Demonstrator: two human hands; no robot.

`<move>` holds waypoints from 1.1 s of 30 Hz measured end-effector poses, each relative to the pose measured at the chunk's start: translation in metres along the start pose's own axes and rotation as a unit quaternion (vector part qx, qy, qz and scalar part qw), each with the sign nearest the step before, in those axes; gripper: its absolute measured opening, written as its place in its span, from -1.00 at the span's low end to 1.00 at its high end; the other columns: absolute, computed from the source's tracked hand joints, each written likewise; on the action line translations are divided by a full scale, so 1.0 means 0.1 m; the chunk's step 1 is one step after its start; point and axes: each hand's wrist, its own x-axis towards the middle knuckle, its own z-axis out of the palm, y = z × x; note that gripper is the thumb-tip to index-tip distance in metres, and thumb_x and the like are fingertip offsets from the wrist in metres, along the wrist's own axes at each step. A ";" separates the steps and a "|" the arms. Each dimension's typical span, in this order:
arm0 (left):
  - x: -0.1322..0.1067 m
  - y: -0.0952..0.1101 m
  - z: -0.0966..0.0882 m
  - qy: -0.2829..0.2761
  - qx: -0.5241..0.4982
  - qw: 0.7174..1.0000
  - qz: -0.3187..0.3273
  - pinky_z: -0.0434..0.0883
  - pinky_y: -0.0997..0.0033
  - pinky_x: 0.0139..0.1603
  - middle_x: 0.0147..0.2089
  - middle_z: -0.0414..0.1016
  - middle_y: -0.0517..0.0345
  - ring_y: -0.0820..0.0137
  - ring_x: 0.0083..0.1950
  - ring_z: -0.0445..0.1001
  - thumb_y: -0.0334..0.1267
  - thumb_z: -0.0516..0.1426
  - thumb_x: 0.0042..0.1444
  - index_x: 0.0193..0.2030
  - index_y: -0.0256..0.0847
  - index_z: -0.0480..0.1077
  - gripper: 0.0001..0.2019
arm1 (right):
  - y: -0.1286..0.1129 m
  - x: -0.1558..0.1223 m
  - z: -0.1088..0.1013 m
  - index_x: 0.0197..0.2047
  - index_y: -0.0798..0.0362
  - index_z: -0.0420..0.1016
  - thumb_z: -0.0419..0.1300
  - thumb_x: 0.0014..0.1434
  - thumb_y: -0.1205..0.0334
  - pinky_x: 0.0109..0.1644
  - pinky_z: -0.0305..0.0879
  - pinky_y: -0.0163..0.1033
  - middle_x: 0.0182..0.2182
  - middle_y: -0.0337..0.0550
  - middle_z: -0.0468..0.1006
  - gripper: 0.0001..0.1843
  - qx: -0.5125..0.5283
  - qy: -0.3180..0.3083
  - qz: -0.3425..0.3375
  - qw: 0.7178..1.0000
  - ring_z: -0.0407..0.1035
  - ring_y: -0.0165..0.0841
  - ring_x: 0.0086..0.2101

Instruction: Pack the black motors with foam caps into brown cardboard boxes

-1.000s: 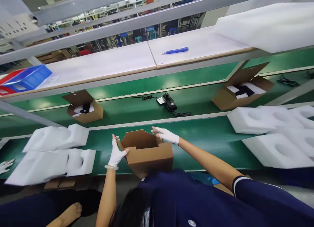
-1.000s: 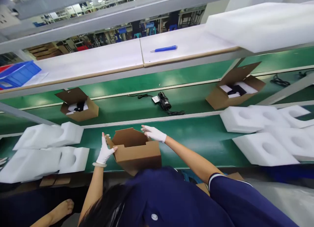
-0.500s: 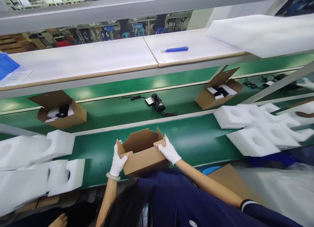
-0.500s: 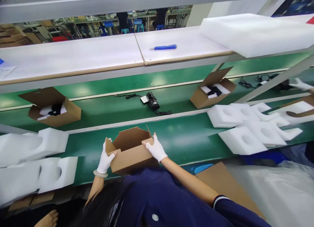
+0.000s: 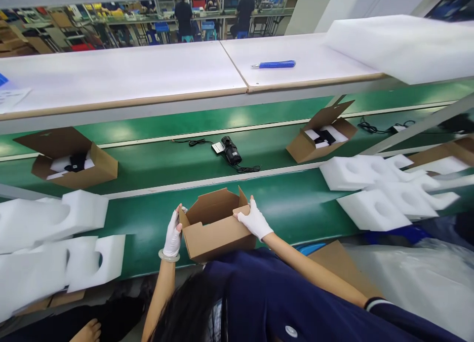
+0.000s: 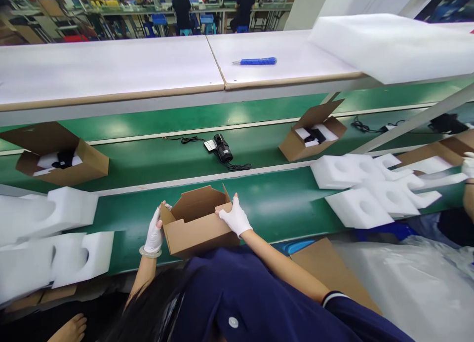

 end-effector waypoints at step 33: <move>0.32 0.06 0.52 -0.197 0.572 0.794 0.060 0.23 -0.02 0.09 -0.05 0.49 -0.19 -0.05 0.01 0.39 0.03 0.22 -0.03 0.14 -0.20 0.37 -0.40 | -0.45 0.44 0.31 0.06 0.06 0.37 0.44 -0.27 0.06 -0.04 0.22 0.10 -0.04 0.18 0.43 -0.21 -0.432 -0.128 -0.194 0.871 0.30 0.09 -0.03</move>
